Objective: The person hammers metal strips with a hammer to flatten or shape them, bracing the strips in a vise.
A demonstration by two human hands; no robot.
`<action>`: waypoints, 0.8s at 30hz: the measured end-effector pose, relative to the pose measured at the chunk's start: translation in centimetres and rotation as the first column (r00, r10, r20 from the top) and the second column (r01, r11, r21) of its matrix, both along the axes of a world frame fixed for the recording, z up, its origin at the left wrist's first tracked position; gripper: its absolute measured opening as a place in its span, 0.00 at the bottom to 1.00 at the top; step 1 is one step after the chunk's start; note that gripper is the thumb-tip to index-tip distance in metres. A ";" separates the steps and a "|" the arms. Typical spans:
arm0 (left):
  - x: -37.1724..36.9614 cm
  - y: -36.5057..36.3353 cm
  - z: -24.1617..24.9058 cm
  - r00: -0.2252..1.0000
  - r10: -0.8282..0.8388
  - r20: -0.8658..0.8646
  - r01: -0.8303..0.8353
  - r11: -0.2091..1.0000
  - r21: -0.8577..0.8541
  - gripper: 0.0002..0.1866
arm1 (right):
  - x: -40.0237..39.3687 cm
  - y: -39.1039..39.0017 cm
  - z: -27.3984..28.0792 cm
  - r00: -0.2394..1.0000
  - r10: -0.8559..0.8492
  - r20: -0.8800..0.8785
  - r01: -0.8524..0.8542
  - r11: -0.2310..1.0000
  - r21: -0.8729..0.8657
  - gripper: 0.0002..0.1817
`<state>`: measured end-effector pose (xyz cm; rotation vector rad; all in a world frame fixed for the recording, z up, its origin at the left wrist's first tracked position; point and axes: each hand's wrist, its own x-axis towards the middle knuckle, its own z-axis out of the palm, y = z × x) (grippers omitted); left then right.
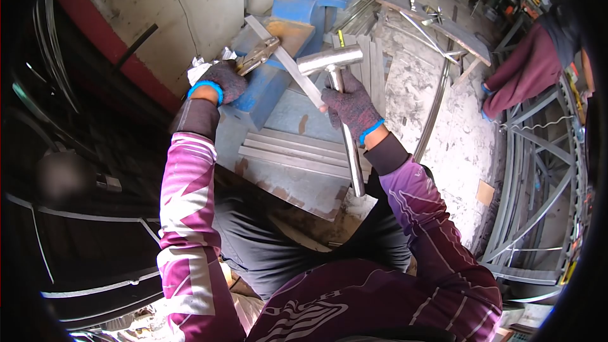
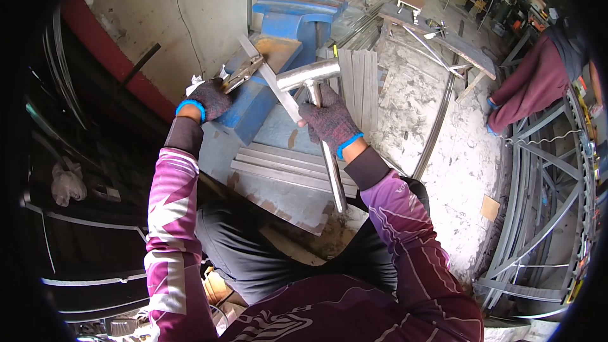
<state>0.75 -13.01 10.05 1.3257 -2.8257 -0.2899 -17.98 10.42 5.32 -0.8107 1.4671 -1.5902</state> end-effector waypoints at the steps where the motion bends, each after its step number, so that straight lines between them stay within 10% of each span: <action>1: -0.1 0.2 0.2 1.000 0.003 0.017 -0.003 1.000 0.005 0.27 | -0.1 0.1 0.1 1.000 0.004 -0.004 -0.004 1.000 0.021 0.16; 5: -0.2 -0.7 -0.3 0.996 -0.024 0.080 0.029 0.998 -0.060 0.27 | -2.5 -0.2 -1.2 0.969 -0.012 -0.246 0.026 0.998 0.054 0.15; 10: -0.5 -0.7 0.3 0.998 0.000 0.070 0.003 0.999 -0.044 0.26 | -4.8 -1.1 4.6 0.574 -0.038 -0.818 0.020 0.999 -0.032 0.21; 18: -0.8 0.7 3.2 0.997 0.018 0.078 -0.012 0.996 -0.086 0.24 | -6.7 -10.7 12.7 0.180 -0.119 -0.976 -0.252 0.954 -0.163 0.24; 21: -0.9 1.0 4.1 0.996 0.017 0.092 -0.008 0.995 -0.096 0.24 | -8.1 -14.6 13.8 -0.454 -0.602 -0.657 -0.399 0.797 -0.454 0.24; 22: -0.9 1.3 4.5 0.994 0.027 0.101 -0.020 0.997 -0.077 0.24 | -8.1 -14.9 12.9 -0.452 -0.603 -0.657 -0.401 0.795 -0.454 0.24; 24: -0.8 0.7 3.9 0.996 0.029 0.081 -0.022 0.996 -0.087 0.24 | -5.3 -13.4 12.0 0.164 -0.260 -0.951 -0.113 0.953 -0.280 0.24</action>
